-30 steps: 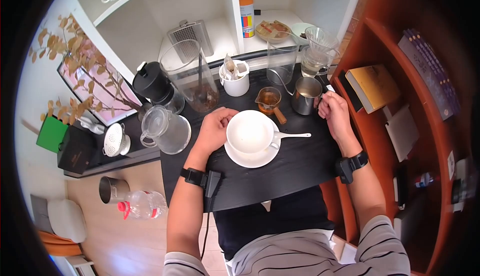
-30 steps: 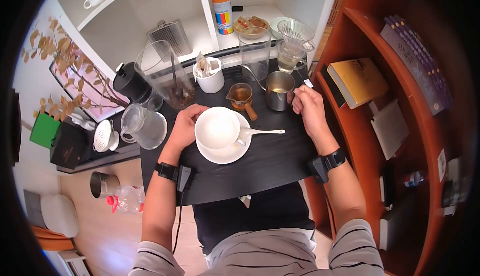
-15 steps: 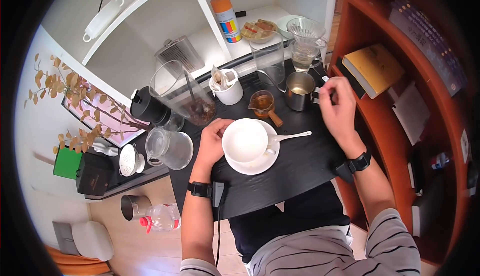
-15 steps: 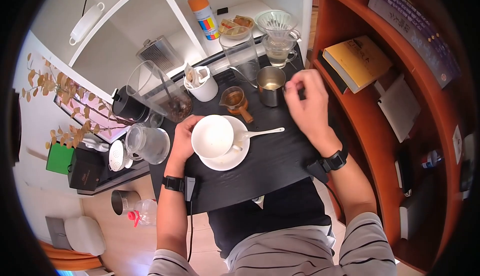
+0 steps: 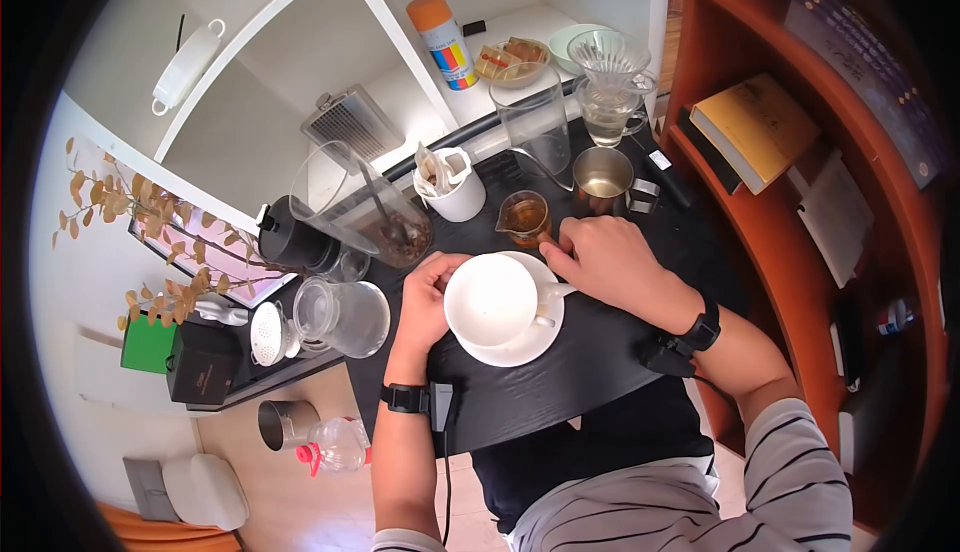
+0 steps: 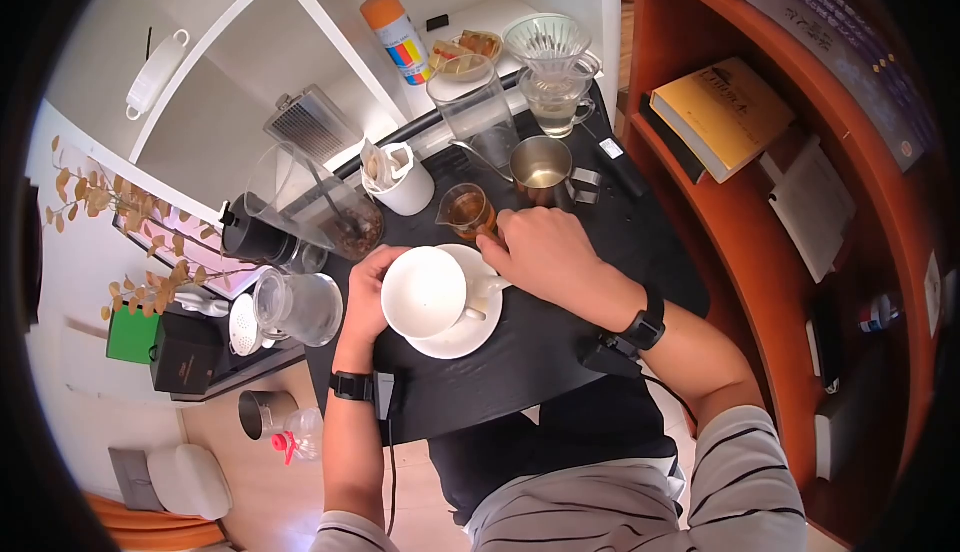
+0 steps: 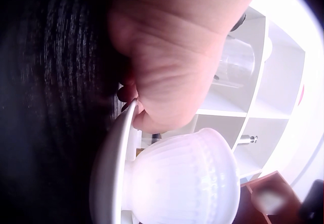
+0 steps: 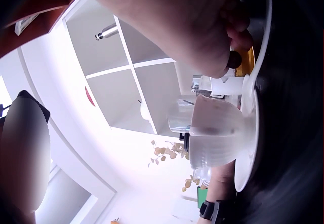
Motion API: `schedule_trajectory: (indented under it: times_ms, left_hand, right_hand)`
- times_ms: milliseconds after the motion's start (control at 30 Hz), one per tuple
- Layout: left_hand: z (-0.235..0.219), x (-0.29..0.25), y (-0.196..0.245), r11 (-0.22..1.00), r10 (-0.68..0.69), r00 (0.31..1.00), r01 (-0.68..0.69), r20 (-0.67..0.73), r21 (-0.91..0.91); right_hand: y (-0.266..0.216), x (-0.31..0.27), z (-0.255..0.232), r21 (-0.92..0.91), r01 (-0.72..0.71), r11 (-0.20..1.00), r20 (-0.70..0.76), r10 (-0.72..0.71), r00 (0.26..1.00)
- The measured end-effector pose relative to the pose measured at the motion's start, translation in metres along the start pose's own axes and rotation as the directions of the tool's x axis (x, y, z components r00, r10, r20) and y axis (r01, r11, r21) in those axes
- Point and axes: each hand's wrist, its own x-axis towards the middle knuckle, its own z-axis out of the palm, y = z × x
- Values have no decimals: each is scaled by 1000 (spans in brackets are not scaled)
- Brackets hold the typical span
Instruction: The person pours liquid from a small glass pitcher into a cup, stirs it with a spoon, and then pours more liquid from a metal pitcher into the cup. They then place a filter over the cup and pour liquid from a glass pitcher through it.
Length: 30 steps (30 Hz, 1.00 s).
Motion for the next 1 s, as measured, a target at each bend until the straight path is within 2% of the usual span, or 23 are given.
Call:
schedule_trajectory:
  times_ms: [133,333,400,600,800,900,1000]
  left_hand:
    - [-1,0,1,1000,0,1000,0,10,21]
    - [0,1,4,1000,-2,1000,2,14,-14]
    - [0,0,4,1000,-7,1000,7,15,-16]
    - [-1,1,0,999,18,1000,-19,16,44]
    - [-1,1,2,999,16,1000,-16,7,44]
    - [0,-1,-3,998,27,1000,-27,-3,48]
    - [-1,-1,-3,999,3,1000,-3,-1,39]
  right_hand:
    - [1,-2,3,102,-16,995,33,13,999]
    - [10,-2,12,265,-18,964,-40,30,999]
    - [10,-2,11,386,-27,922,-31,42,999]
    - [17,-1,20,544,-55,838,7,60,998]
    - [15,3,16,547,-184,817,152,120,981]
    - [16,5,26,627,-192,755,146,128,981]
    - [17,8,32,610,-165,775,103,129,986]
